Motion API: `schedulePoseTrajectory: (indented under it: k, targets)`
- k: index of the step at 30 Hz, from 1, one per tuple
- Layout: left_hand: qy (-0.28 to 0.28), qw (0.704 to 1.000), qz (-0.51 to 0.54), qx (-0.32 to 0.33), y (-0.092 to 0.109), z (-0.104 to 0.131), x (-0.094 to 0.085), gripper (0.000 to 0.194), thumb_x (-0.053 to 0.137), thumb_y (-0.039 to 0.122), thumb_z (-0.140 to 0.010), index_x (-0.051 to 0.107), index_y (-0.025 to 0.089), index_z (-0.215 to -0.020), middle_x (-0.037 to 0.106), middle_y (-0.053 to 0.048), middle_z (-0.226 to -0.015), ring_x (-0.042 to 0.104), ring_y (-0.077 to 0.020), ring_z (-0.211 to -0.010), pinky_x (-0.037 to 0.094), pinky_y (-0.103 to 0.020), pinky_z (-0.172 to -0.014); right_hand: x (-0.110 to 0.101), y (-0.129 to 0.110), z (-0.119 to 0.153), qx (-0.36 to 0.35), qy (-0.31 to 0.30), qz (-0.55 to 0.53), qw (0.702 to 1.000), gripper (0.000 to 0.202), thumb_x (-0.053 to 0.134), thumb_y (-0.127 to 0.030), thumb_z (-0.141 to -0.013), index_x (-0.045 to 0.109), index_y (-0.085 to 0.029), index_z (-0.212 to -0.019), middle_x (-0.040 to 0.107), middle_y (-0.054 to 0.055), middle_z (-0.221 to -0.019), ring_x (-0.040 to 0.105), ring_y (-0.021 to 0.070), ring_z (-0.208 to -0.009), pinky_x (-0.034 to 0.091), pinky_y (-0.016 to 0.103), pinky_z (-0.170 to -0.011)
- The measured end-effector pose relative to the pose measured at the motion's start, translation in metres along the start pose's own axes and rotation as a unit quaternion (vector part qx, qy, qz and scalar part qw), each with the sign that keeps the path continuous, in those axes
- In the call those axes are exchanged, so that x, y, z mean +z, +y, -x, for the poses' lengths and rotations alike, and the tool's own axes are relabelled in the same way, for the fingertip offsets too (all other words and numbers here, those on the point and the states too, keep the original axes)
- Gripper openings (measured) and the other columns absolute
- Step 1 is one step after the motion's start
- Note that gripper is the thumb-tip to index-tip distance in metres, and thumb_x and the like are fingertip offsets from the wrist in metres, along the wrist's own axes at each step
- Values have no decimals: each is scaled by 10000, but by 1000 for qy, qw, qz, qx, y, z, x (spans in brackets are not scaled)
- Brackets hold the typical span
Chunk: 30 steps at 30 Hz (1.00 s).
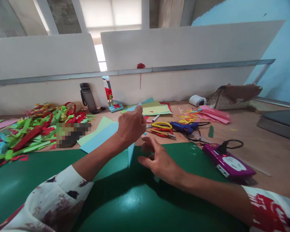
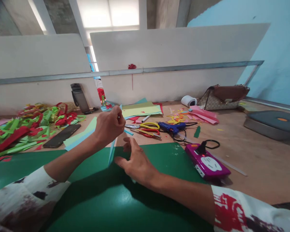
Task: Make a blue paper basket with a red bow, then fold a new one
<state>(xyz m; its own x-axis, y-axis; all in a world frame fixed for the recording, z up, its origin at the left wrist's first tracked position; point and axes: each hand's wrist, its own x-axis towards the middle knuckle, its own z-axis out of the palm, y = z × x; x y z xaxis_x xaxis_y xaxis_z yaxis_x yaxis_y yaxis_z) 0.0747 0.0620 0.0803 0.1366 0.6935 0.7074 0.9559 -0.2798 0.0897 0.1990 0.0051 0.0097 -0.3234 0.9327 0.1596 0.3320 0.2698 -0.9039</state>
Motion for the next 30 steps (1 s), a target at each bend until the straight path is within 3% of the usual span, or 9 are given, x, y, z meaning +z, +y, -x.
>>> schedulePoseTrajectory:
  k: [13,24,30]
  targets:
    - [-31,997,-67,14,15,-4,3,185,403,160,-805,542,159,-926,612,-75,-628,589,-231,-564,344,-291,-521,7,-2,-10,3,5,19,1000,458,591,-153,-692,465,-164,-1132,554,15,-837,545,154,-750,422,300,-666]
    - [-58,997,-56,18,16,-4,5,171,430,153,-802,535,151,-937,620,-77,-646,594,-224,-579,363,-285,-535,5,2,-12,-30,-1,-6,1000,430,501,-35,-676,468,-171,-1083,583,-2,-770,558,143,-717,424,272,-633]
    - [-78,996,-43,25,19,-2,3,180,422,127,-799,538,143,-936,622,-83,-634,607,-257,-590,353,-294,-514,4,10,-19,-60,47,23,997,313,469,-40,-674,443,-194,-945,546,-30,-700,545,134,-664,414,263,-624]
